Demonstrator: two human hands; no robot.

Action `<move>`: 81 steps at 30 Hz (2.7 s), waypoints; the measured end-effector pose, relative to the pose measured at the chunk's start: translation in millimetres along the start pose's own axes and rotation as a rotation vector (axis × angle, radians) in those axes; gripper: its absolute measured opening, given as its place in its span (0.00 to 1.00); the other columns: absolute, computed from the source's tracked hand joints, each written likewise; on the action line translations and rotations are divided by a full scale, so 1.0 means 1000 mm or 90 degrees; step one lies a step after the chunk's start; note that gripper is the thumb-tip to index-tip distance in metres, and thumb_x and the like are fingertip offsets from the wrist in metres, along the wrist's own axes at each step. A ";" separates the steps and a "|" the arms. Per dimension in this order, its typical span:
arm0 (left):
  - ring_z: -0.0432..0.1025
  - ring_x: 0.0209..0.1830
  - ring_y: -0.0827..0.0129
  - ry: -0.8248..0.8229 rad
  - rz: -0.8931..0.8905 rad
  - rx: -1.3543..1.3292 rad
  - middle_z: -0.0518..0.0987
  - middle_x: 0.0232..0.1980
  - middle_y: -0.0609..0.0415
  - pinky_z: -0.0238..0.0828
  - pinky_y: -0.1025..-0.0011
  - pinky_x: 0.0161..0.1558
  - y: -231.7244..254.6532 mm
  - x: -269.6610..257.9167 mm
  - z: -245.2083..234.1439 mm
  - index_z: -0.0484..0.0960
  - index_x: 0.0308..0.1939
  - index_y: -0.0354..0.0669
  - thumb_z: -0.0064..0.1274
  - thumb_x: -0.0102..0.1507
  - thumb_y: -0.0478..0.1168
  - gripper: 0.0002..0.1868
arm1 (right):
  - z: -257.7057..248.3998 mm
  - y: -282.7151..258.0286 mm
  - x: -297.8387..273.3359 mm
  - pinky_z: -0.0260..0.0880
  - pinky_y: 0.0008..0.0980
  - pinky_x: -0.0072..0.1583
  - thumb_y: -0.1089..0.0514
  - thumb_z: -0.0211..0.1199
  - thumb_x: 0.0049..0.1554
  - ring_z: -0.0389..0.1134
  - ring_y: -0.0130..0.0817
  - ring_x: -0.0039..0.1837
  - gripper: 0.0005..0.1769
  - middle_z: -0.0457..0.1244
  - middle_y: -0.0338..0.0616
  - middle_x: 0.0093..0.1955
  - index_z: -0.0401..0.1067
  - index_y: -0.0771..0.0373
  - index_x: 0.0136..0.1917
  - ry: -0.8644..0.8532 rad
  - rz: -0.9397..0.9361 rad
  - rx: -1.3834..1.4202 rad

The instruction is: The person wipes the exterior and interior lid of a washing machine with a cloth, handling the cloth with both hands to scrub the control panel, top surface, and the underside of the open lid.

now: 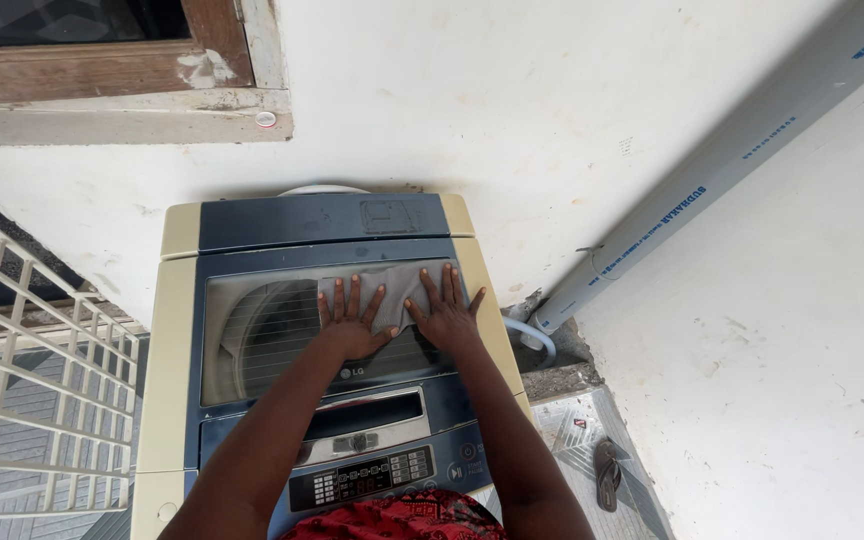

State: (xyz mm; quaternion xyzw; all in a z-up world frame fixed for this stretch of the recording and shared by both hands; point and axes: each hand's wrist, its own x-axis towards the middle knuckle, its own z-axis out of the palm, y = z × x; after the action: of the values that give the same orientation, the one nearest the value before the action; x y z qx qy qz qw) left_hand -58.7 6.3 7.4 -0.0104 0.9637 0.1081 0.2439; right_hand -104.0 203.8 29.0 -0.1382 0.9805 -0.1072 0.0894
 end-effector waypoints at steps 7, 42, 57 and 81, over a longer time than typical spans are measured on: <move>0.06 0.80 0.44 0.084 -0.021 -0.003 0.15 0.83 0.45 0.07 0.36 0.74 -0.008 0.022 0.008 0.29 0.82 0.72 0.24 0.61 0.81 0.51 | 0.010 -0.001 0.018 0.09 0.73 0.75 0.22 0.38 0.59 0.21 0.42 0.87 0.45 0.26 0.49 0.88 0.40 0.37 0.84 0.062 -0.011 0.002; 0.05 0.78 0.34 0.091 0.010 -0.024 0.16 0.83 0.45 0.06 0.32 0.71 -0.068 -0.026 0.025 0.32 0.81 0.79 0.26 0.63 0.78 0.45 | 0.019 -0.067 0.017 0.39 0.63 0.78 0.24 0.59 0.56 0.27 0.81 0.82 0.63 0.29 0.88 0.79 0.34 0.62 0.85 -0.110 -0.016 -0.022; 0.06 0.79 0.41 0.081 -0.046 -0.023 0.16 0.83 0.47 0.07 0.36 0.73 -0.066 -0.046 0.031 0.32 0.81 0.79 0.23 0.62 0.79 0.47 | 0.032 -0.067 -0.007 0.33 0.61 0.79 0.23 0.51 0.59 0.28 0.77 0.82 0.55 0.31 0.85 0.80 0.39 0.54 0.85 -0.012 -0.082 -0.036; 0.10 0.80 0.35 0.151 -0.114 -0.031 0.18 0.84 0.44 0.10 0.34 0.72 -0.128 -0.041 0.028 0.36 0.81 0.78 0.25 0.61 0.80 0.47 | 0.018 -0.114 0.015 0.47 0.61 0.77 0.27 0.65 0.53 0.29 0.79 0.82 0.60 0.32 0.85 0.81 0.41 0.52 0.85 -0.138 -0.126 -0.051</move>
State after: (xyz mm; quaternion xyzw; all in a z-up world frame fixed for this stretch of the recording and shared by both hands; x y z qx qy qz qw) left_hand -0.2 -114.3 -22.8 -0.1151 0.9780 0.1071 0.1370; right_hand -85.4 89.0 37.0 -0.2481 0.9502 -0.0611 0.1784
